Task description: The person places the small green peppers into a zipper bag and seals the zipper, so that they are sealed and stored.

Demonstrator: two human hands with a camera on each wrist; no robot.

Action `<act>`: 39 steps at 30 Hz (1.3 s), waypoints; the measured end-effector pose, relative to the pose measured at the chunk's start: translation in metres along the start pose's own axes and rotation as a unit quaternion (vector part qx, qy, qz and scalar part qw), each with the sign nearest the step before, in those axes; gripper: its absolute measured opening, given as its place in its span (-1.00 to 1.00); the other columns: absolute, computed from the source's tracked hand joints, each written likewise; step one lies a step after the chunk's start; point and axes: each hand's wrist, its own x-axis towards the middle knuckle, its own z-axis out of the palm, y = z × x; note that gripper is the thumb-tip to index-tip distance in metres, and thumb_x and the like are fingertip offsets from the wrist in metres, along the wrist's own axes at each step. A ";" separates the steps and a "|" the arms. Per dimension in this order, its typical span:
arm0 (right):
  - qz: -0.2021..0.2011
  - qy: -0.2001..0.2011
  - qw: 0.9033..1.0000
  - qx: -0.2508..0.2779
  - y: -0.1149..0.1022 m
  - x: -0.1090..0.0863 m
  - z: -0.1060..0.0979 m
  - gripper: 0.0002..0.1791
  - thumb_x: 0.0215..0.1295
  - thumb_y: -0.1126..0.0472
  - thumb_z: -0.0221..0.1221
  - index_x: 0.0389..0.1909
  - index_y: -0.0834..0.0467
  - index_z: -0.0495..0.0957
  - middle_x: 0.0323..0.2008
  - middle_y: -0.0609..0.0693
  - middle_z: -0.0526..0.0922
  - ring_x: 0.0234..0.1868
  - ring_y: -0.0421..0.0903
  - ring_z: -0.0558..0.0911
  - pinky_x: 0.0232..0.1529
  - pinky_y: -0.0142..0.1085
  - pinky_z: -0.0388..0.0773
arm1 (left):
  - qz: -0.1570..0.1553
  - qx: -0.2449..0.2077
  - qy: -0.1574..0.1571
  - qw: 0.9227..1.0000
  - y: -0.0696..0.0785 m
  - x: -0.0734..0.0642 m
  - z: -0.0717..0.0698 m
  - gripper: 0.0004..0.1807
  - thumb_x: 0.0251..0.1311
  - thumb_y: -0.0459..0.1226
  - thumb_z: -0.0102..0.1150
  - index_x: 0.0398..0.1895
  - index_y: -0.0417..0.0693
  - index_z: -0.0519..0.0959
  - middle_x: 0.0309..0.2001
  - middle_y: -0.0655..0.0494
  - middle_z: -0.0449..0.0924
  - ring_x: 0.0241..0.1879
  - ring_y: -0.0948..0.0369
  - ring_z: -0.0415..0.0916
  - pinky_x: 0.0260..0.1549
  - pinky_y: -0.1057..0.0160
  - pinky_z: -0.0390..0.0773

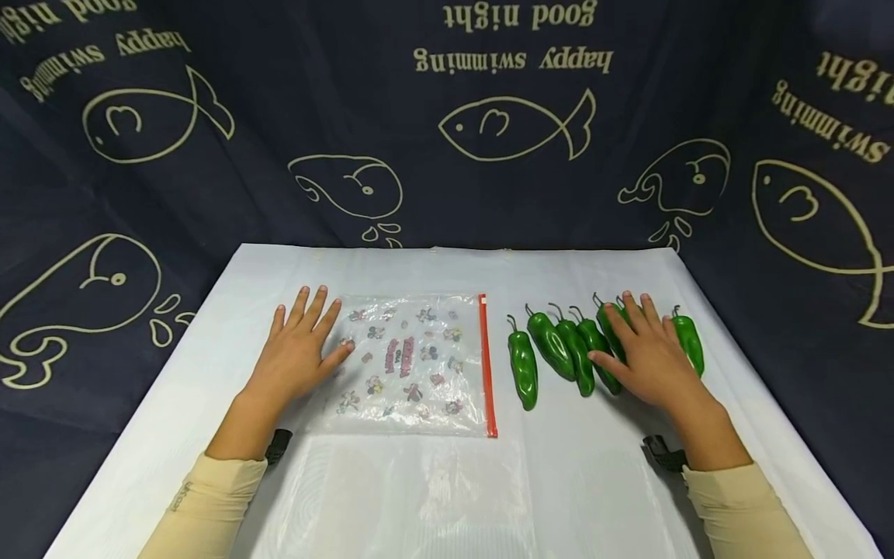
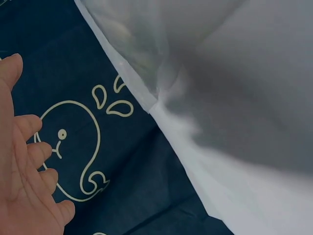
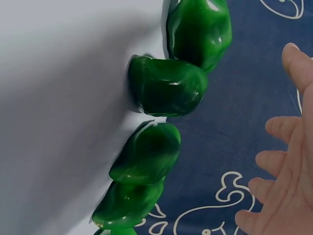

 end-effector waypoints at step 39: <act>-0.085 0.005 0.995 0.052 -0.037 0.013 0.013 -0.15 0.34 -0.14 0.20 0.49 0.23 0.20 0.50 0.29 0.05 0.52 0.24 -0.07 0.34 0.30 0.06 | 0.210 -0.062 -0.075 0.973 0.122 0.052 0.017 -0.23 0.37 0.14 0.00 0.53 -0.02 0.20 0.53 -0.09 0.03 0.50 -0.11 -0.05 0.39 -0.10 0.13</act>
